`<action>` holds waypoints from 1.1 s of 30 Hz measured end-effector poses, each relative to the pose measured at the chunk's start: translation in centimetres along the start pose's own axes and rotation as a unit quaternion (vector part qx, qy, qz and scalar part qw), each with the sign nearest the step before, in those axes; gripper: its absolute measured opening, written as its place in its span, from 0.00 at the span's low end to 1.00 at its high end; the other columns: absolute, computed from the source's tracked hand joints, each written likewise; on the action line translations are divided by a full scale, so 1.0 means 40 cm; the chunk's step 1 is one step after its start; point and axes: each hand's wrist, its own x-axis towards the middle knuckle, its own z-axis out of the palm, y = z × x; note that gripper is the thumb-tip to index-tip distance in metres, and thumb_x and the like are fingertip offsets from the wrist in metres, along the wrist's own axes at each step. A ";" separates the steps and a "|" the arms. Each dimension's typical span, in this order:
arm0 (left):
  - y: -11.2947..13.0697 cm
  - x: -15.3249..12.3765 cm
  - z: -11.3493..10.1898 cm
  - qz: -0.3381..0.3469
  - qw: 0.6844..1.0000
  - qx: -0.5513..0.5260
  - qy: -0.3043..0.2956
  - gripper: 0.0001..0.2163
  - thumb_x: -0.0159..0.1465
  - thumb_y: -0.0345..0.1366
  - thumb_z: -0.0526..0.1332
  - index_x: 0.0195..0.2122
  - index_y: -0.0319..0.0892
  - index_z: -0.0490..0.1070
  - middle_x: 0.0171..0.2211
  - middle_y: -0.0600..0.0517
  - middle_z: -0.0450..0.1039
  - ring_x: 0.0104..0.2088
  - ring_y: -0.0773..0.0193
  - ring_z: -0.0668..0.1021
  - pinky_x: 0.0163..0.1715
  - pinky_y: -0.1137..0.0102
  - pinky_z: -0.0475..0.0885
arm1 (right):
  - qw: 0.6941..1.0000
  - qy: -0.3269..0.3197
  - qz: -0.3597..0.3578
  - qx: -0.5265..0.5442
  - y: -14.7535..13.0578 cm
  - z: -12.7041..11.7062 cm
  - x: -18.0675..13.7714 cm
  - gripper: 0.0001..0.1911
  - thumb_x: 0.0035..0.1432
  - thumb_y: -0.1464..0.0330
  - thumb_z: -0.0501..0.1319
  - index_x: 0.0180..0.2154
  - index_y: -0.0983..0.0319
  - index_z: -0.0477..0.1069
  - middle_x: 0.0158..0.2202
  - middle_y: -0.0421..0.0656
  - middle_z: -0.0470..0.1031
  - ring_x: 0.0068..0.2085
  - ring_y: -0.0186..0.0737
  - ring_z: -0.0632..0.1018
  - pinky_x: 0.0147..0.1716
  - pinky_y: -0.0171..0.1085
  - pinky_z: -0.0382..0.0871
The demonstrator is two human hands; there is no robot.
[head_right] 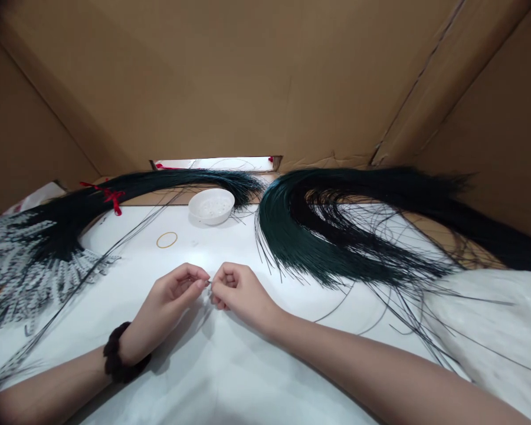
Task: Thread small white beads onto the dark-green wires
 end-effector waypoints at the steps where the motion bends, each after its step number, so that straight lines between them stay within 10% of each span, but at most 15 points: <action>1: 0.000 0.000 0.000 0.000 1.000 -0.005 -0.003 0.04 0.58 0.33 0.53 0.32 0.39 0.65 0.29 0.53 0.67 0.30 0.67 0.70 0.31 0.73 0.64 | 1.000 0.002 0.003 0.001 -0.001 0.001 0.000 0.04 0.45 0.76 0.52 0.22 0.64 0.60 0.18 0.37 0.64 0.20 0.28 0.66 0.22 0.30 0.60; 17: -0.011 0.011 0.000 -0.112 0.977 -0.177 -0.041 0.04 0.56 0.33 0.58 0.31 0.40 0.67 0.26 0.55 0.67 0.28 0.69 0.70 0.30 0.74 0.63 | 0.999 0.009 0.037 0.001 -0.018 -0.001 0.003 0.04 0.42 0.77 0.51 0.20 0.65 0.60 0.16 0.36 0.64 0.19 0.27 0.66 0.20 0.28 0.59; 33: -0.007 0.016 -0.005 -0.078 0.992 -0.089 -0.045 0.05 0.58 0.35 0.56 0.32 0.40 0.67 0.28 0.53 0.68 0.30 0.68 0.70 0.31 0.74 0.64 | 0.998 -0.020 0.064 -0.019 -0.021 -0.015 0.007 0.04 0.42 0.76 0.51 0.20 0.65 0.61 0.15 0.37 0.64 0.18 0.28 0.66 0.19 0.29 0.58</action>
